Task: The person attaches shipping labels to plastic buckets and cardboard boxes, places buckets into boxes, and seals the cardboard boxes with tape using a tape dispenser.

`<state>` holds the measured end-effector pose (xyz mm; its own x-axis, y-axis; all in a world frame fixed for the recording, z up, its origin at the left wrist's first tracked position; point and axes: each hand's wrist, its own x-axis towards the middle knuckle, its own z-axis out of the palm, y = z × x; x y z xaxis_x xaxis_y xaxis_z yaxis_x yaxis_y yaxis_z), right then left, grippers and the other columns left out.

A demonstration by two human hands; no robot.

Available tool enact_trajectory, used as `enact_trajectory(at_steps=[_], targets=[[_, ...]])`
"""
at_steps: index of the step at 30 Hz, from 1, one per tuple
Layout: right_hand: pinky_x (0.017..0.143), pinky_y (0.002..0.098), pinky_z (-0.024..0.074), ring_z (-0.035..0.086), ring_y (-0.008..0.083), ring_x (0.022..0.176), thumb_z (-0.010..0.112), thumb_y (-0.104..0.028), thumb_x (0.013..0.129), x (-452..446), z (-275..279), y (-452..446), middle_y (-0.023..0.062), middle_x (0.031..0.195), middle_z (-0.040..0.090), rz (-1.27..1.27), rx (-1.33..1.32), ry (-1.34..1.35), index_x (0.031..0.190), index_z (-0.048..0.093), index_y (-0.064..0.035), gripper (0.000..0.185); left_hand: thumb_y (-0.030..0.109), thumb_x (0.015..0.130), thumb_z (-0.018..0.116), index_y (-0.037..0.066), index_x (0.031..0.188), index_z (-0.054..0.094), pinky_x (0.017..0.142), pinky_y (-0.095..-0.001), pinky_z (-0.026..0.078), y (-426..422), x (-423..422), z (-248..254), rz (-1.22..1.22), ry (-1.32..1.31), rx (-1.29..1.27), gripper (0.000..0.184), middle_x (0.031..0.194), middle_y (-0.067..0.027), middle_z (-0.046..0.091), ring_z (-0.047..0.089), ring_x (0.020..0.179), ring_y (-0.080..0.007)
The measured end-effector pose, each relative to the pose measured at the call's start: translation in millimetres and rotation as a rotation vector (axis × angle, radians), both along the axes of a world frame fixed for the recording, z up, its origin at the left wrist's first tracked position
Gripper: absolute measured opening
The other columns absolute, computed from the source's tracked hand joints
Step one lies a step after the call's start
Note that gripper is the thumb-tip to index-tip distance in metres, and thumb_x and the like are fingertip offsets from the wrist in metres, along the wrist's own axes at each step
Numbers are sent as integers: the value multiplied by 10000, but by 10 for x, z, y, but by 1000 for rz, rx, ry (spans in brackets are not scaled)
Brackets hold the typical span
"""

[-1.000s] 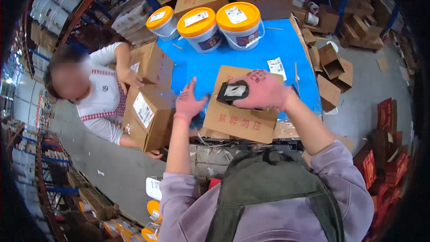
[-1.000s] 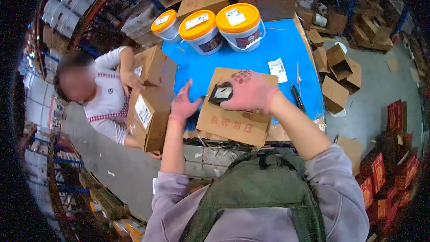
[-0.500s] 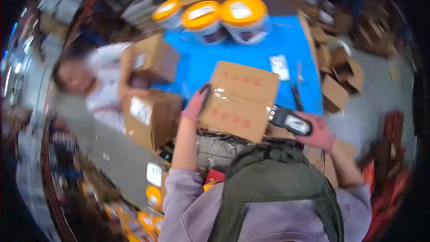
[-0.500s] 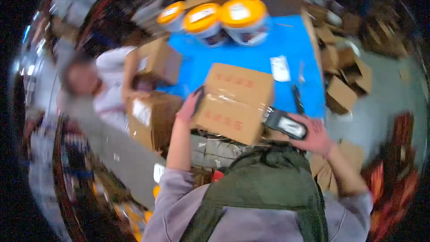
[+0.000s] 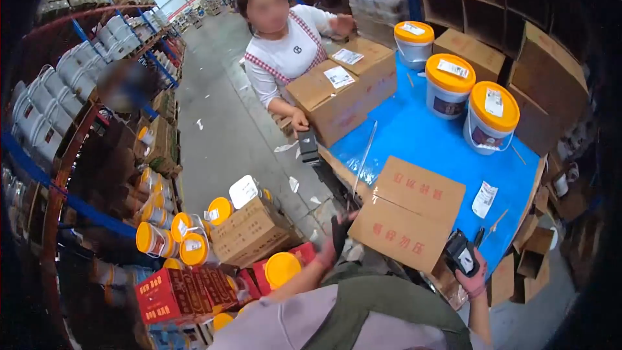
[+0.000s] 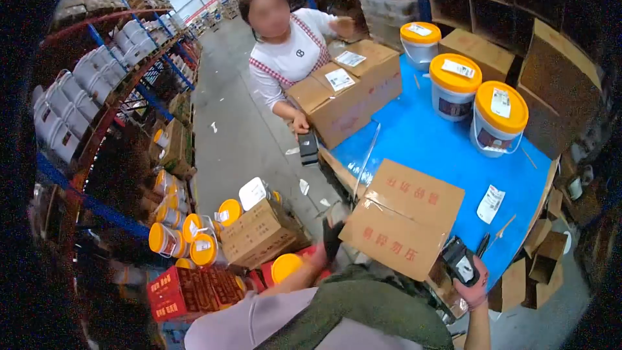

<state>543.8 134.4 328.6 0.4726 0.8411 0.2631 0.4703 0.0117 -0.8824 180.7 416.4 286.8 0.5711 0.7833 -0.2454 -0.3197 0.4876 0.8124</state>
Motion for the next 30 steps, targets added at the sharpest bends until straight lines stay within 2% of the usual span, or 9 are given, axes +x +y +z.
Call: enact_trajectory(at_steps=[1, 4, 9, 13, 16, 20, 24, 27, 30], targets=[[958, 387, 469, 613, 291, 1062, 771, -178, 596, -13, -234, -31, 180, 1177, 622, -90, 78, -1, 1285, 516, 35, 765, 453, 1030, 382, 15, 1426, 418, 1070, -310, 348, -31, -19, -355, 69, -1, -17, 591, 1363, -38, 500, 460, 1253, -139], [1031, 409, 426, 557, 287, 1181, 768, -143, 613, 77, -453, 54, 184, 1281, 569, -106, 27, 12, 1317, 490, 40, 779, 447, 1038, 336, 8, 1455, 345, 1101, -332, 308, 124, 416, -105, 54, -104, -52, 605, 1427, -55, 424, 402, 1302, -167], [1074, 401, 384, 483, 268, 1251, 689, -26, 794, 461, -328, 671, 155, 1355, 497, -151, 147, 451, 1405, 358, -1, 696, 406, 1052, 246, 10, 1510, 204, 1151, -366, 240, 163, 863, 1274, -155, -126, -60, 607, 1540, -117, 267, 290, 1398, -255], [860, 304, 511, 608, 130, 950, 581, -246, 945, 1099, -59, 1249, 58, 1125, 618, 2, 109, 792, 1319, 511, -25, 441, 466, 987, 464, 30, 1518, 156, 1135, -424, 282, 700, 1496, 1299, 85, 511, 1136, 752, 1538, -241, 232, 279, 1416, -340], [787, 286, 524, 602, 88, 839, 534, -284, 974, 1150, -620, 1304, 23, 1043, 634, 83, 288, 982, 1294, 545, -50, 397, 422, 935, 568, 16, 1505, 200, 1121, -452, 302, 1042, 1771, 1451, 20, 652, 1357, 790, 1517, -319, 207, 264, 1403, -422], [1004, 392, 476, 582, 235, 1142, 483, -312, 998, 112, -533, 806, 100, 1260, 597, -12, 371, 1330, 1341, 503, -21, 449, 357, 959, 545, 17, 1443, 370, 1118, -439, 316, 1382, 2047, 1113, -112, 721, 1380, 617, 1495, -343, 232, 299, 1365, -471], [1039, 362, 431, 543, 215, 1191, 420, -239, 1024, -456, -415, 1118, 109, 1302, 570, -71, 485, 1002, 1357, 487, 0, 416, 340, 928, 590, -8, 1459, 317, 1125, -458, 300, 697, 1828, 950, -22, 661, 1411, 690, 1485, -375, 206, 288, 1363, -499], [1014, 339, 438, 547, 185, 1177, 409, -257, 1031, -22, -758, 1451, 104, 1285, 578, -145, 466, 1006, 1369, 483, -31, 413, 301, 819, 695, -4, 1483, 246, 1119, -472, 300, 196, 1361, 1269, -296, 458, 1419, 858, 1499, -338, 208, 281, 1374, -475], [994, 329, 451, 551, 171, 1160, 411, -271, 1034, -540, 21, 1635, 89, 1280, 579, -152, 545, 773, 1371, 476, -45, 411, 264, 750, 737, -2, 1485, 228, 1104, -482, 316, 280, 1202, 1598, -441, 364, 1449, 933, 1461, -330, 270, 324, 1335, -475]])
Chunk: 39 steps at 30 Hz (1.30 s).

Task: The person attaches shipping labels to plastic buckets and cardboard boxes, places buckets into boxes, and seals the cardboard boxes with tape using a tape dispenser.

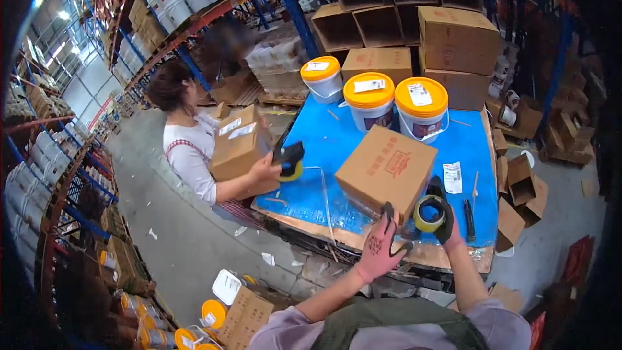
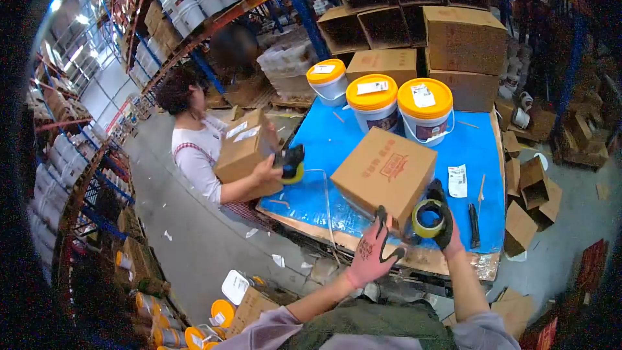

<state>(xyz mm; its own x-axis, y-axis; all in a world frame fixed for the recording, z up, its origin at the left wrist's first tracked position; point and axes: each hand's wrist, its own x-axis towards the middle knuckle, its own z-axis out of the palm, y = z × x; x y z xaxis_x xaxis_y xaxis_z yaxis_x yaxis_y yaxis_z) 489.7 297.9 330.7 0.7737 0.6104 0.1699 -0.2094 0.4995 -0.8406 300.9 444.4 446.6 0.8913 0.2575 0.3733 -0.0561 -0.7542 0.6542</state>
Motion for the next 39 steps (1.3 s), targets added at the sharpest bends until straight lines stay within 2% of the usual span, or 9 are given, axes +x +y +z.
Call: enact_trajectory(at_steps=[3, 4, 6, 8, 14, 18, 29, 36, 39], targets=[[1064, 377, 389, 474, 205, 1273, 418, -336, 1029, -888, 351, -222, 102, 1401, 484, 263, 56, 456, 1399, 445, -47, 471, 266, 743, 727, 7, 1507, 187, 1121, -460, 289, 261, -47, 32, -145, 130, 55, 971, 1500, -302, 230, 313, 1348, -466], [1064, 377, 389, 474, 205, 1273, 418, -336, 1029, -1011, -331, -247, 102, 1401, 484, 259, 46, 460, 1399, 445, -47, 471, 283, 742, 728, -4, 1504, 176, 1122, -464, 288, 307, -44, 64, -177, 146, 53, 984, 1498, -309, 224, 308, 1349, -468], [1100, 439, 321, 439, 317, 1307, 508, -507, 933, -1553, -1406, -807, 184, 1395, 469, 281, -480, -4, 1406, 434, -53, 659, 318, 745, 729, -30, 1495, 153, 1124, -467, 285, 349, -29, 42, -220, 98, 62, 1008, 1490, -328, 214, 291, 1354, -479], [1122, 417, 283, 426, 360, 1308, 608, -561, 817, -1737, -1483, -725, 218, 1375, 473, 334, -565, -452, 1399, 440, -66, 783, 388, 733, 734, -77, 1473, 136, 1141, -480, 256, 361, -48, 84, -239, 56, 99, 1059, 1429, -347, 270, 321, 1317, -490], [1124, 406, 285, 428, 360, 1307, 637, -565, 790, -1321, 102, 864, 213, 1372, 479, 452, -685, -454, 1397, 442, -74, 805, 327, 680, 769, 64, 1502, 245, 1097, -485, 315, 580, -71, -54, -275, 91, 46, 1010, 1437, -302, 325, 401, 1268, -466], [1126, 397, 285, 429, 360, 1306, 661, -568, 769, -1770, 548, 1090, 209, 1370, 484, 516, -754, -426, 1396, 444, -80, 824, 322, 722, 751, 132, 1260, 583, 1039, -456, 367, 725, -64, 195, -253, -5, 119, 595, 1324, -173, 518, 496, 1194, -343], [1007, 325, 438, 596, 198, 1137, 839, -312, 682, -1756, 585, 35, 129, 1244, 630, 107, -970, -259, 1359, 518, -55, 793, 253, 821, 627, 139, 1381, 462, 1158, -516, 192, 533, 1114, -116, -258, 13, 747, 595, 1448, -183, 395, 355, 1347, -381], [1099, 409, 341, 455, 267, 1300, 844, -79, 640, -1638, 1030, -558, 152, 1421, 454, -355, -597, -153, 1424, 381, 11, 915, 144, 797, 611, 164, 1382, 476, 1168, -459, 227, 1430, 506, 190, -812, -47, 372, 601, 1404, -112, 496, 377, 1369, -315], [1067, 417, 372, 480, 264, 1252, 847, -118, 661, -1611, 1176, -253, 155, 1360, 480, -641, -725, -770, 1384, 416, -13, 848, 165, 912, 528, 79, 1197, 602, 1033, -333, 408, 1463, 490, 181, -629, 33, -577, 307, 1191, -93, 653, 564, 1188, -239]])
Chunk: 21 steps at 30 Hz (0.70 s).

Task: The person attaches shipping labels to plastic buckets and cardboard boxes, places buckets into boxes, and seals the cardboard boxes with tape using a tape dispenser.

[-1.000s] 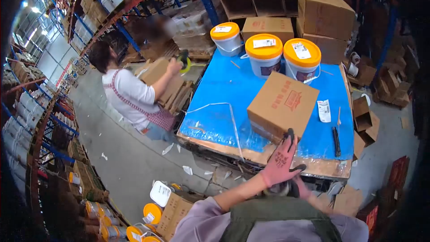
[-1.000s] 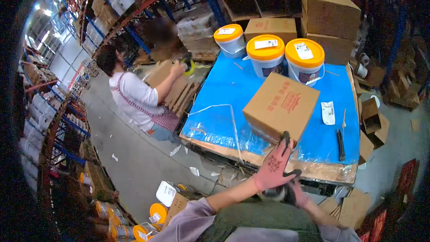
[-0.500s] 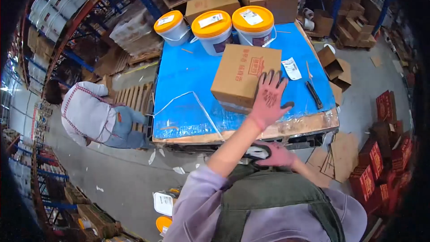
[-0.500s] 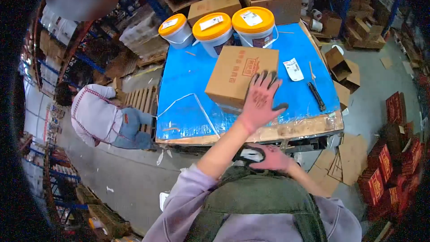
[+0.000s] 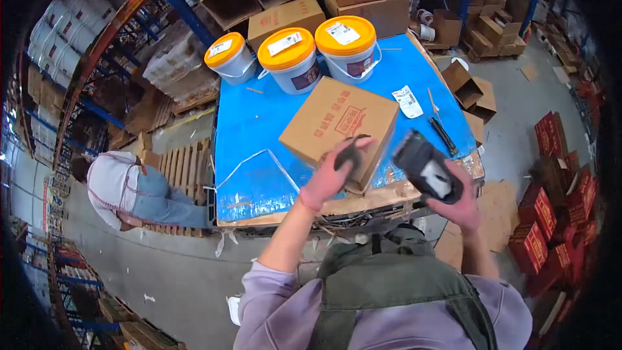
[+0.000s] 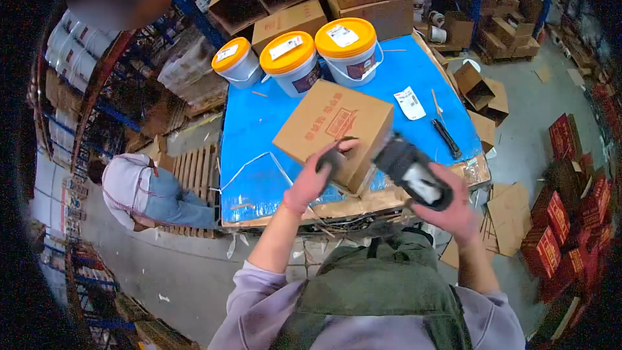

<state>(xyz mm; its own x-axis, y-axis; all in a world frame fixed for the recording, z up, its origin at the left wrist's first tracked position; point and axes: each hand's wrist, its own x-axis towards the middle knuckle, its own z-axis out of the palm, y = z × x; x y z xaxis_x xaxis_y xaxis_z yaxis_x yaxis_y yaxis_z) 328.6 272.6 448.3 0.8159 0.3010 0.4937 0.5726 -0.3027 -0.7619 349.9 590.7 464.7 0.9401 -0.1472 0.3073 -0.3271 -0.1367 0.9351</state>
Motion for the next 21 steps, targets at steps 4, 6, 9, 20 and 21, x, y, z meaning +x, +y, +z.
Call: enact_trajectory(at_steps=[4, 6, 9, 20, 21], targets=[[993, 419, 417, 519, 333, 1166, 900, -269, 603, 192, 247, 559, 181, 1266, 525, 50, -338, -114, 1315, 523, -108, 822, 306, 1019, 443, 22, 1220, 604, 1003, -336, 424, 94, 247, -267, -274, 349, -840, 383, 1234, -105, 626, 589, 1108, -205], [1001, 422, 409, 515, 326, 1171, 899, -273, 603, 240, 278, 696, 175, 1281, 522, 17, -372, -117, 1320, 526, -110, 825, 321, 995, 508, 30, 1172, 623, 979, -334, 441, 217, 378, -26, 14, 265, -415, 359, 1168, -72, 644, 595, 1075, -194], [967, 425, 447, 568, 345, 1109, 867, -184, 612, 386, 403, 672, 197, 1227, 569, 98, -281, -79, 1316, 518, -51, 798, 243, 858, 676, 80, 1063, 645, 926, -351, 463, 351, 558, 242, 628, -420, 761, 264, 1070, -99, 658, 619, 970, -245], [1037, 407, 399, 508, 313, 1237, 854, -226, 547, 763, -555, -356, 188, 1272, 545, 210, -542, 338, 1428, 354, -53, 1028, 234, 1056, 311, 47, 1453, 373, 1123, -306, 305, 1601, 447, -1635, 79, 221, 138, 443, 1482, -80, 412, 417, 1323, -201], [1026, 405, 410, 522, 313, 1218, 861, -236, 537, 809, -530, -345, 190, 1263, 553, 269, -506, 373, 1418, 365, -53, 1028, 166, 1057, 280, 0, 1492, 253, 1160, -276, 227, 1350, -43, -1286, 159, 168, 282, 467, 1540, -80, 305, 318, 1381, -172]])
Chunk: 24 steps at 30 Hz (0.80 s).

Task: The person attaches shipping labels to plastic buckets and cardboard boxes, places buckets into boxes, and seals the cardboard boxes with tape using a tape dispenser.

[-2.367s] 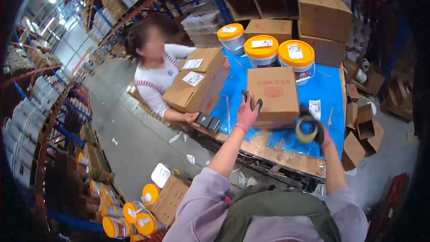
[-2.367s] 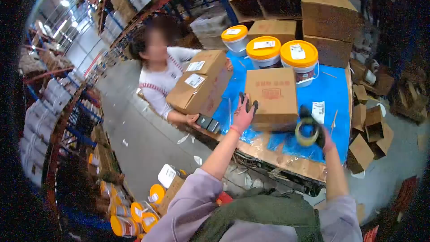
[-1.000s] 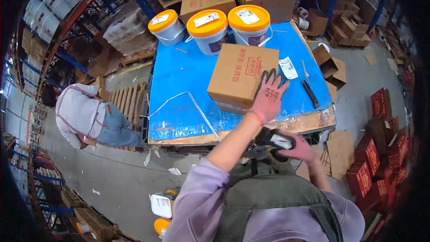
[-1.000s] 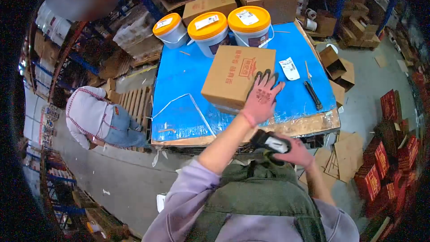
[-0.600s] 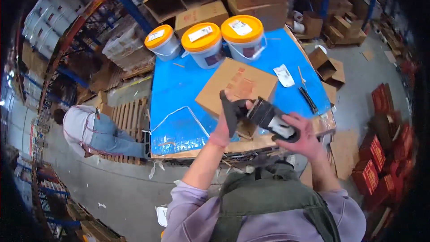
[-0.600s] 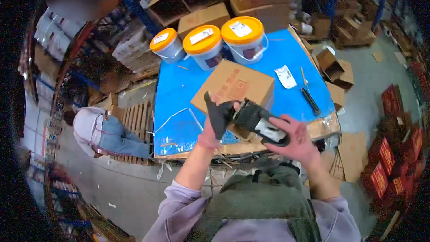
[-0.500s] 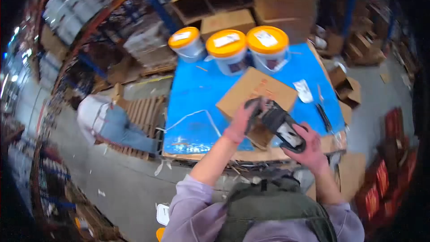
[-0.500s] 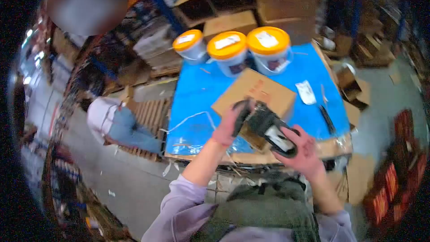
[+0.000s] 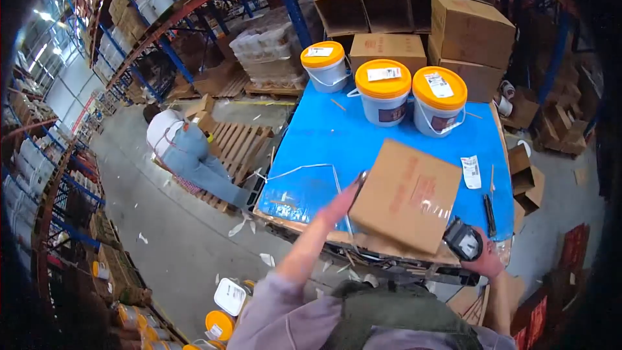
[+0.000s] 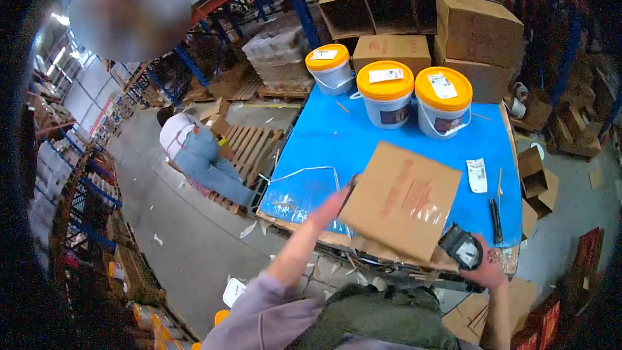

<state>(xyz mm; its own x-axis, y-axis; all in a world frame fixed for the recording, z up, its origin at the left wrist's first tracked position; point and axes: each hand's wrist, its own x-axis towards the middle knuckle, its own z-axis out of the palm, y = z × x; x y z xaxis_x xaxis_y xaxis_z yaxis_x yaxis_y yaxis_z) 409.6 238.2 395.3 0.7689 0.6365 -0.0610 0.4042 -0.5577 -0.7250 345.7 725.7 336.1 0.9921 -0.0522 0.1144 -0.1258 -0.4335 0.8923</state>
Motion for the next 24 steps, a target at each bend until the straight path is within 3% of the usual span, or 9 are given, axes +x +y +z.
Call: enact_trajectory(at_steps=[1, 2, 7, 10, 11, 13, 17, 23, 24], targets=[[1016, 403, 420, 537, 313, 1199, 868, -246, 527, 70, 35, 19, 192, 1253, 561, 44, 40, 47, 1409, 376, -53, 1028, 171, 1054, 289, -7, 1498, 242, 1169, -289, 205, -415, -538, 662, 238, 147, 17, 480, 1535, -80, 316, 308, 1389, -169], [990, 406, 448, 572, 322, 1151, 870, -238, 530, 18, 41, 2, 194, 1223, 585, 44, -20, 45, 1395, 399, -49, 1004, 274, 1062, 301, 33, 1487, 306, 1163, -326, 222, -231, -762, -195, 130, 111, -682, 488, 1516, -110, 353, 316, 1400, -211], [1046, 394, 413, 541, 302, 1203, 869, -269, 562, -361, -537, 100, 188, 1287, 564, 258, 95, 119, 1360, 456, -4, 937, 389, 1061, 296, 32, 1415, 421, 1055, -335, 388, -836, -1471, -205, 812, -31, -1128, 519, 1371, -84, 521, 510, 1230, -199], [1058, 386, 401, 538, 288, 1208, 867, -264, 576, -433, -2315, -22, 206, 1295, 558, 175, 312, 469, 1327, 502, 2, 877, 427, 1054, 298, 6, 1342, 471, 1040, -346, 400, -740, -1217, -504, 1043, -16, -916, 539, 1345, -85, 532, 525, 1193, -198], [1091, 392, 362, 487, 299, 1263, 842, -228, 621, -512, -1014, 266, 207, 1357, 508, 185, 389, 260, 1386, 431, 3, 899, 432, 1052, 305, 0, 1321, 482, 1045, -348, 393, -697, -963, -59, 1040, -46, -1082, 539, 1336, -91, 537, 522, 1194, -199], [1106, 410, 340, 432, 315, 1308, 832, -208, 641, -352, -776, 309, 200, 1415, 445, 102, 207, 124, 1443, 326, 13, 974, 528, 1019, 312, 45, 1363, 489, 1040, -345, 395, -729, -490, 628, 832, -116, -1270, 619, 1326, -52, 546, 505, 1217, -191], [1055, 373, 386, 473, 256, 1255, 750, -180, 776, 513, -422, 475, 128, 1396, 456, -76, 837, 632, 1447, 332, 0, 811, 437, 962, 522, 62, 1428, 405, 1065, -389, 379, -855, 355, 860, 862, -357, 128, 610, 1414, -154, 477, 476, 1278, -310], [991, 325, 438, 534, 207, 1158, 501, -173, 992, 648, -1370, 65, 110, 1322, 535, -64, 763, 238, 1359, 490, -5, 404, 397, 824, 676, 38, 1275, 549, 998, -473, 420, -1170, 1051, 1119, 713, -144, 615, 590, 1356, -271, 474, 512, 1174, -435], [1024, 343, 418, 514, 221, 1195, 488, -197, 998, 315, -1551, -44, 111, 1361, 505, 43, 1134, 866, 1369, 481, -6, 418, 388, 819, 684, 38, 1283, 540, 994, -484, 418, -1223, 966, 1045, 743, -224, 623, 599, 1352, -293, 465, 507, 1173, -449]])
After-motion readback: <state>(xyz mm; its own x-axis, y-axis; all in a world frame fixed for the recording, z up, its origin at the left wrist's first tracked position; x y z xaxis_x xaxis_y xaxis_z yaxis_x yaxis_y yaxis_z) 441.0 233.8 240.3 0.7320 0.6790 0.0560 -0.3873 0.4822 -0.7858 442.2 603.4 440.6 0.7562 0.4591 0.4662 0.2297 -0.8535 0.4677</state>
